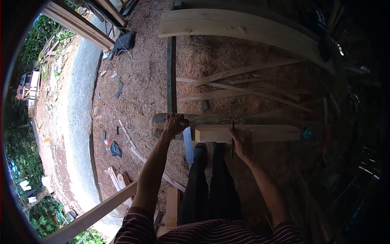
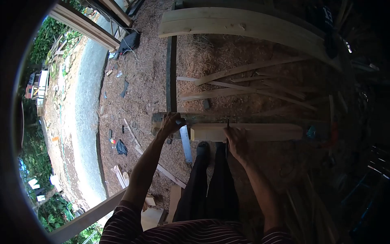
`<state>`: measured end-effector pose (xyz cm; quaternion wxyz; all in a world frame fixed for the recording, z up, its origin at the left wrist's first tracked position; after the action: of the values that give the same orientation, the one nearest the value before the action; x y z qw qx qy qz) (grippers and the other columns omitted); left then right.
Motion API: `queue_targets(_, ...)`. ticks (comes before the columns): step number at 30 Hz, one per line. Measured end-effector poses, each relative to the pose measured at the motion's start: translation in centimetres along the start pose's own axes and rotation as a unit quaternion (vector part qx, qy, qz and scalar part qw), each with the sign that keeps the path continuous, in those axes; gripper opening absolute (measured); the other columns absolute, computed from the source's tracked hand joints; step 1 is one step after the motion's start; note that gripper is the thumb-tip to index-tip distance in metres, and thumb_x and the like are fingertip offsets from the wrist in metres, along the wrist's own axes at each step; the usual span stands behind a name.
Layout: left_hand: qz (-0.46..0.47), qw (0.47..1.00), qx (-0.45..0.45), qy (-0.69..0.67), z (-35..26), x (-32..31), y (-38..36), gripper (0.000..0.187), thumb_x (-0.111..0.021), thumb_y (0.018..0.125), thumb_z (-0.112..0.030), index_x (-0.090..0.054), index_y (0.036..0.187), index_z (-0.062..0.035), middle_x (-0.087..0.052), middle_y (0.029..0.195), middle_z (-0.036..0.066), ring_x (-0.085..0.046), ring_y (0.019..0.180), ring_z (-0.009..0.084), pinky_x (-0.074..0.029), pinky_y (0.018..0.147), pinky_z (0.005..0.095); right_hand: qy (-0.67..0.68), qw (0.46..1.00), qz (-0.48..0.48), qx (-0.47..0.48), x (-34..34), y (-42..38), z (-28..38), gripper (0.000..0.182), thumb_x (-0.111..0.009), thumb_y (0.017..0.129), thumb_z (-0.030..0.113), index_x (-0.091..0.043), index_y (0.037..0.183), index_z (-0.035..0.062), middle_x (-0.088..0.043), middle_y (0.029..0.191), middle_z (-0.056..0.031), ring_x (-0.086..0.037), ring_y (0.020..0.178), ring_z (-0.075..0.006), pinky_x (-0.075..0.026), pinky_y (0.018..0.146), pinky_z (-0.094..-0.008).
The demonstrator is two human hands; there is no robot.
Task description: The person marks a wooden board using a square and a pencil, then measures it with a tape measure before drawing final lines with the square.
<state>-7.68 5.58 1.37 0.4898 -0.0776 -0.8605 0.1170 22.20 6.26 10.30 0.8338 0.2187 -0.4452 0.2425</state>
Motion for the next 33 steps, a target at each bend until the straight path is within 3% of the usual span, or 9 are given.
queue_targets(2,-0.062,0.997,-0.008,0.034,0.2,-0.7,-0.2,0.035,-0.074,0.075,-0.041,-0.065,0.092,-0.0115,-0.064,0.097,0.009,-0.053,0.102,0.0317,-0.038,0.091,0.0448,0.005,1.000,0.008,-0.002,0.1,0.3,-0.1,0.043,-0.065,0.076,0.003,-0.052,0.118,0.0056,-0.063,0.098,-0.0102,-0.059,0.100,-0.0274,-0.036,0.087,-0.0485)
queue_targets(3,-0.111,0.992,-0.056,0.013,0.0,-0.9,-0.7,0.033,-0.075,0.074,-0.034,-0.064,0.096,-0.0125,-0.061,0.099,0.009,-0.052,0.103,0.0327,-0.039,0.090,0.0461,0.005,1.000,0.008,-0.004,0.0,0.3,-0.3,0.043,-0.065,0.076,0.003,-0.052,0.118,0.0056,-0.063,0.098,-0.0102,-0.059,0.100,-0.0274,-0.036,0.087,-0.0485)
queue_targets(9,-0.125,0.991,-0.046,-0.007,0.4,-1.8,-0.9,0.031,-0.077,0.070,-0.022,-0.064,0.097,-0.0125,-0.059,0.099,0.008,-0.051,0.104,0.0319,-0.040,0.090,0.0446,0.010,1.000,0.003,-0.007,-0.3,0.2,-0.5,0.044,-0.065,0.076,0.002,-0.053,0.118,0.0063,-0.063,0.102,-0.0098,-0.059,0.101,-0.0279,-0.035,0.091,-0.0498)
queue_targets(12,-0.138,0.989,-0.044,-0.026,-0.1,-1.0,-0.9,0.025,-0.073,0.075,-0.025,-0.064,0.094,-0.0107,-0.058,0.097,0.010,-0.052,0.101,0.0321,-0.040,0.089,0.0446,0.001,1.000,0.016,-0.017,-0.6,-0.1,-0.6,0.043,-0.065,0.076,0.002,-0.053,0.118,0.0068,-0.063,0.102,-0.0099,-0.059,0.101,-0.0279,-0.035,0.092,-0.0498)
queue_targets(18,-0.179,0.984,-0.008,0.024,0.0,-1.1,-0.3,0.034,-0.077,0.070,-0.018,-0.064,0.100,-0.0104,-0.056,0.105,0.009,-0.049,0.105,0.0320,-0.039,0.092,0.0444,0.020,0.999,0.020,-0.024,-0.4,-0.2,-0.3,0.041,-0.064,0.077,0.002,-0.054,0.117,0.0079,-0.062,0.101,-0.0083,-0.059,0.101,-0.0260,-0.034,0.093,-0.0510)
queue_targets(22,-0.194,0.979,-0.022,0.061,-0.1,-0.7,-0.8,0.033,-0.074,0.074,-0.023,-0.061,0.100,-0.0087,-0.054,0.103,0.011,-0.049,0.101,0.0321,-0.037,0.093,0.0453,0.013,1.000,0.014,-0.025,-0.4,-0.6,-0.2,0.043,-0.065,0.077,0.003,-0.054,0.118,0.0089,-0.063,0.102,-0.0071,-0.059,0.101,-0.0253,-0.034,0.096,-0.0522)
queue_targets(24,-0.253,0.962,-0.025,0.100,-0.5,0.1,-1.6,0.045,-0.075,0.073,-0.023,-0.056,0.111,-0.0064,-0.052,0.108,0.014,-0.048,0.107,0.0336,-0.033,0.098,0.0485,0.015,0.999,0.012,-0.027,-0.4,-0.8,-0.1,0.044,-0.066,0.077,0.004,-0.054,0.118,0.0092,-0.063,0.102,-0.0070,-0.059,0.101,-0.0253,-0.033,0.097,-0.0526)
queue_targets(27,-0.204,0.977,0.035,0.061,-0.1,-0.4,-2.6,0.054,-0.075,0.073,-0.022,-0.051,0.119,-0.0050,-0.050,0.115,0.017,-0.046,0.114,0.0360,-0.030,0.103,0.0512,0.007,0.999,0.012,-0.034,-0.6,-1.1,0.0,0.043,-0.066,0.076,0.004,-0.055,0.118,0.0089,-0.063,0.103,-0.0072,-0.059,0.101,-0.0253,-0.033,0.098,-0.0533)
queue_targets(33,-0.203,0.977,0.010,0.063,-0.7,-0.2,-2.9,0.053,-0.073,0.075,-0.020,-0.051,0.120,-0.0027,-0.050,0.123,0.018,-0.045,0.117,0.0366,-0.030,0.105,0.0513,0.008,0.999,0.015,-0.028,-0.5,-1.2,-0.1,0.042,-0.066,0.077,0.005,-0.056,0.118,0.0074,-0.063,0.105,-0.0083,-0.059,0.102,-0.0260,-0.032,0.099,-0.0544)
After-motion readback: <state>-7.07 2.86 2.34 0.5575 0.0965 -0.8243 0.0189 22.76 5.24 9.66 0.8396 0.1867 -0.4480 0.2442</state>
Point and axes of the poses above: each hand's wrist, its own y-axis towards the middle knuckle, its own x-axis out of the back of the hand, z = x × y, the point moved 6 cm from there along y, towards the middle knuckle
